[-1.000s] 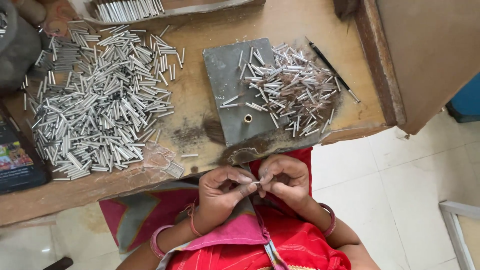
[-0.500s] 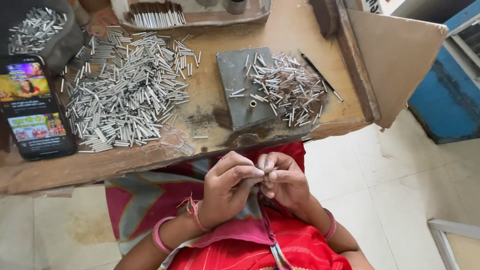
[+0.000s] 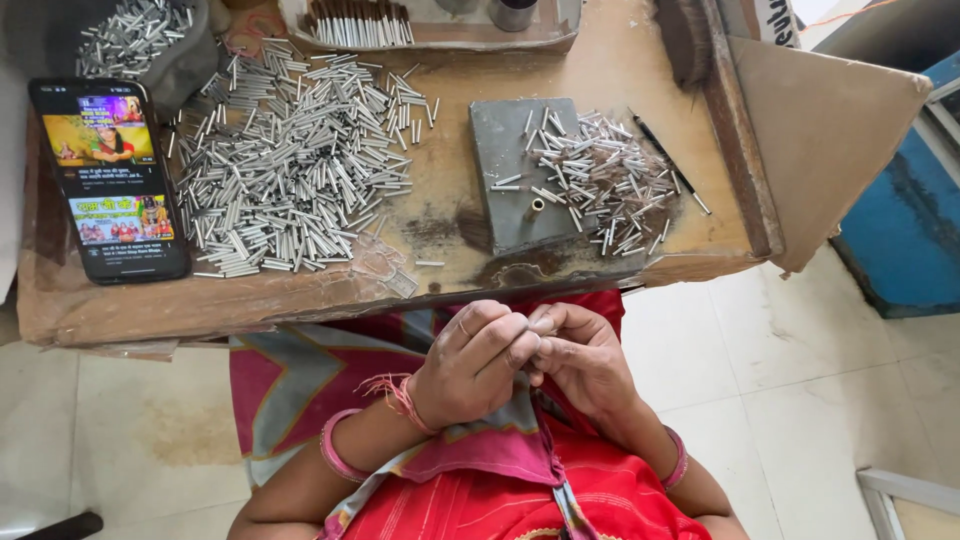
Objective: Sorting and inspecting small metal tubes on a workbench.
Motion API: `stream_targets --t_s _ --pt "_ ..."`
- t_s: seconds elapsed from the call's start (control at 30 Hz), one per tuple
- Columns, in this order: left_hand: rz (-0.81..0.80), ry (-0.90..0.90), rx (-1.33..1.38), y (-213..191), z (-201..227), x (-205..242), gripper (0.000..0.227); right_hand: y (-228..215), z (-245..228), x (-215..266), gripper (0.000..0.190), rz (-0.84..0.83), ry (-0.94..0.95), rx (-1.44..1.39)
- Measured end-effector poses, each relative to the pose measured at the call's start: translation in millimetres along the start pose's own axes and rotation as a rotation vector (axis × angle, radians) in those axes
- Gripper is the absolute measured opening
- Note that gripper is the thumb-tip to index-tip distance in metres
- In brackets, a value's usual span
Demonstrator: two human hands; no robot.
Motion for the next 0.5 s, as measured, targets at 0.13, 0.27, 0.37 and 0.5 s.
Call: stream_targets --t_s 0.13,0.27,0.37,0.5 --pt "-0.014 -0.001 0.008 -4.4 0.7 -3.9 0.027 9.4 -6.1 2.1 0.019 -0.017 0.075 0.043" --pt "-0.034 0.021 0.022 -5.9 5.6 -2.2 0.025 18.8 -19.1 5.6 0.014 -0.091 -0.018 0.204" --pt "-0.017 0.017 0.055 -9.9 8.8 -0.4 0.024 24.2 -26.9 8.3 0.012 -0.102 -0.105 0.314" --pt "0.085 -0.063 0.145 -21.9 8.0 -2.9 0.025 25.2 -37.8 12.1 0.018 0.005 -0.251 0.421"
Point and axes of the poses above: each hand's wrist, its own x-axis away from the middle knuckle, its own y-axis out of the palm, z = x × y, the point moved 8 cm from there along -x, towards the middle knuckle, and after that the axes turned 15 degrees about x, right-handed, at the moved point
